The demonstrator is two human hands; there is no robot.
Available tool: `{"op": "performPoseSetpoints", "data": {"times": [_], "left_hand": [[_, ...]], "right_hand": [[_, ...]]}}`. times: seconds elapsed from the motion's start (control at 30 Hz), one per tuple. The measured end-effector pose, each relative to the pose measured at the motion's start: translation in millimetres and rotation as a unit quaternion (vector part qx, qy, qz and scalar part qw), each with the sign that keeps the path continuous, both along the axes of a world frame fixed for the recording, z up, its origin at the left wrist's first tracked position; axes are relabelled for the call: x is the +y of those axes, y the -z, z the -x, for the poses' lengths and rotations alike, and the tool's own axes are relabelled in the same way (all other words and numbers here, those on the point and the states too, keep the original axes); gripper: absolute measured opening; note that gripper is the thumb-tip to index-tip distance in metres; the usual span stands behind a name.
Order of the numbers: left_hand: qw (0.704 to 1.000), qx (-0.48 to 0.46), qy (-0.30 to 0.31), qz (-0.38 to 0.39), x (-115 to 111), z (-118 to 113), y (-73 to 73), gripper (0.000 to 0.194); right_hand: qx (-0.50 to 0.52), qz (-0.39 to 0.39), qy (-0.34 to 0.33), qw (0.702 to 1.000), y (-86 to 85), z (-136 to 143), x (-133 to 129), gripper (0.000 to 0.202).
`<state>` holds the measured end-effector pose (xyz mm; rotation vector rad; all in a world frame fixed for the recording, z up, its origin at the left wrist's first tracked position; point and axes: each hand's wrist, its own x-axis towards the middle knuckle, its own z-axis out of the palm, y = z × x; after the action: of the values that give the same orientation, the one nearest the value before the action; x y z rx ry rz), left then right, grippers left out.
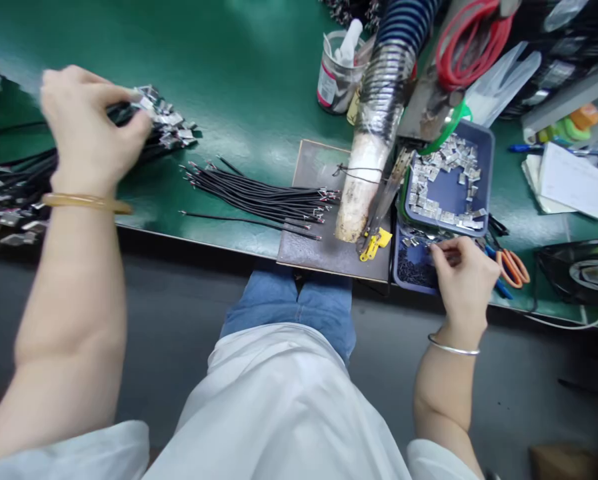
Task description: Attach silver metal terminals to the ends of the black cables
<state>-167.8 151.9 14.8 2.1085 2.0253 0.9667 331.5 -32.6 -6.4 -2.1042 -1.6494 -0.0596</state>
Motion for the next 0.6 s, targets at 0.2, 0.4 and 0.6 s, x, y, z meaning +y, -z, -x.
{"op": "performPoseSetpoints", "data": {"times": [0.2, 0.4, 0.6], "left_hand": [[0.975, -0.028, 0.161, -0.150, -40.8, -71.3, 27.8, 0.017], [0.920, 0.045, 0.383, -0.070, -103.1, -149.6, 43.1, 0.018], [0.935, -0.068, 0.303, -0.172, -116.8, -149.3, 18.7, 0.025]], "right_hand": [[0.001, 0.076, -0.035, 0.996, -2.7, -2.4, 12.9, 0.018], [-0.055, 0.053, -0.057, 0.995, -0.8, 7.0, 10.0, 0.015], [0.081, -0.133, -0.031, 0.987, -16.1, 38.1, -21.9, 0.015]]}}
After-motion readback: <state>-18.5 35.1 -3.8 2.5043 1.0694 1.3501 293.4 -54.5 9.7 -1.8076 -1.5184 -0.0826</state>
